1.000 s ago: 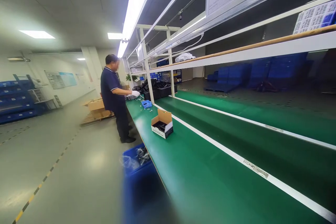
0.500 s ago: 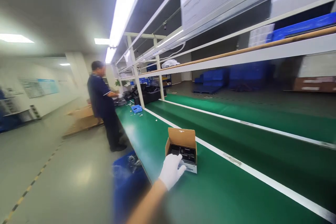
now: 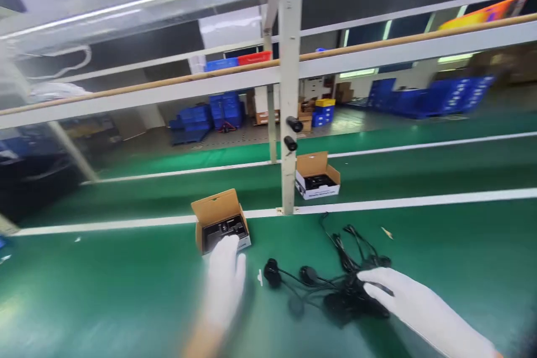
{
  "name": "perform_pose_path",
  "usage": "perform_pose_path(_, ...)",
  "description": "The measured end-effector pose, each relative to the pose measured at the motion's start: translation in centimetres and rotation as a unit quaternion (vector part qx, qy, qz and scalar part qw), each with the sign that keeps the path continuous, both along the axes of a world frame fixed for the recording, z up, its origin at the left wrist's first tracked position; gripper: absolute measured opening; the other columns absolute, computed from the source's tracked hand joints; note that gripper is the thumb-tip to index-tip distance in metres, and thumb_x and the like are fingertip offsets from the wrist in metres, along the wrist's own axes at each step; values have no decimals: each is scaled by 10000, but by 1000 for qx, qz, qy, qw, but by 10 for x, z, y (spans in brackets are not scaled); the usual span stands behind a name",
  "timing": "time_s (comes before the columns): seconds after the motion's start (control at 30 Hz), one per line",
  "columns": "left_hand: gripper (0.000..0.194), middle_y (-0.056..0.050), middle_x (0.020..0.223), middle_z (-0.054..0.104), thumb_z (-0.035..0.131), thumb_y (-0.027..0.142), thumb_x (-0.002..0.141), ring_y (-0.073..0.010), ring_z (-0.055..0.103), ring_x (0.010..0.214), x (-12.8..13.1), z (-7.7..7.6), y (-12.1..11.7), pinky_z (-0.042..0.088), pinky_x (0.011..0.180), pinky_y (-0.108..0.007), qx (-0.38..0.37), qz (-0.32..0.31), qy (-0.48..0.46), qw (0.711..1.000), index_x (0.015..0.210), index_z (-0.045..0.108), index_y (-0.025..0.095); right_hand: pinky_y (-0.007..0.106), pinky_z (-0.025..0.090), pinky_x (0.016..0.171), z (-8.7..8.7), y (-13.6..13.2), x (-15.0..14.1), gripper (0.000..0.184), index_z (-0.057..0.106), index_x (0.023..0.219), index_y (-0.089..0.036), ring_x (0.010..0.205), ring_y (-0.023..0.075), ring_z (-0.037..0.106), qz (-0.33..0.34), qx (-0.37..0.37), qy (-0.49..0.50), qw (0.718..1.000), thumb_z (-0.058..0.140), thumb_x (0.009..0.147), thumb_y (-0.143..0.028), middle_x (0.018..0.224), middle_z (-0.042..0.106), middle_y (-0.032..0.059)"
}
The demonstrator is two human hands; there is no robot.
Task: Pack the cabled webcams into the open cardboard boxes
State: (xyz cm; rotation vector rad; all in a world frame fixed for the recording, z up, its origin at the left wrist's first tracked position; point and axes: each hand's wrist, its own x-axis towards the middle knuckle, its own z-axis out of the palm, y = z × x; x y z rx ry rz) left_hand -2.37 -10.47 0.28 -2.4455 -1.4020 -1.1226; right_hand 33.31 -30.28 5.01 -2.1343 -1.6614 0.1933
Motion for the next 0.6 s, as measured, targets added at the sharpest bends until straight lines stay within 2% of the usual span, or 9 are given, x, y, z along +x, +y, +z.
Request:
perform_pose_path(0.07,450,-84,1353,599,505,250,925,-262,546,1253,25,5,-38,477,1036,-474,35,-70,30,997,1373,477,227,307,529,905,-1,-3,-5,265,732,1035,-315,1003,209,661,32,-43,28,998,526,898,-409,1108,709,-11)
perform_pose_path(0.13,442,-54,1260,665,526,207,900,-234,605,1176,46,6,-71,528,969,-412,66,-172,55,981,1339,506,257,325,519,905,0,-3,-14,264,728,1033,-283,999,213,653,70,-66,34,995,517,885,-341,1099,702,16)
perform_pose_path(0.2,412,-48,1142,718,533,189,881,-224,651,1090,62,3,-93,559,903,-376,71,-236,62,967,1287,547,256,347,516,876,-1,0,-24,255,726,1018,-257,960,223,650,92,-76,8,993,525,862,-281,1046,698,37)
perform_pose_path(0.23,387,-54,1090,732,540,196,875,-231,667,1047,67,2,-98,571,866,-378,65,-242,61,966,1259,565,243,363,513,855,-3,2,-28,258,722,1024,-249,940,231,647,93,-79,-12,992,524,858,-260,1022,694,46)
perform_pose_path(0.33,352,-79,1040,739,561,241,875,-261,685,971,72,0,-99,589,786,-417,52,-182,46,981,1222,587,189,389,491,787,-11,12,-35,250,712,985,-238,879,250,631,88,-75,-76,990,487,878,-231,947,674,60)
perform_pose_path(0.43,380,-65,1168,710,576,275,875,-276,658,1058,67,5,-90,571,892,-454,42,-158,82,983,1247,579,196,349,461,735,-9,24,-33,250,646,809,-222,799,219,610,92,-68,-65,991,423,918,-246,860,648,39)
perform_pose_path(0.5,363,-47,1215,690,591,315,867,-304,611,1156,64,8,-83,512,1009,-504,22,-173,132,976,1216,602,216,306,436,664,5,33,-30,252,564,783,-224,700,185,574,83,-66,-11,994,385,946,-295,760,614,4)
perform_pose_path(0.6,306,-44,1084,722,578,369,872,-333,564,1223,62,5,-76,412,1105,-571,-14,-187,169,968,1131,642,219,267,380,575,45,48,-36,266,456,768,-235,599,157,487,79,-35,46,995,329,970,-354,645,524,-39)
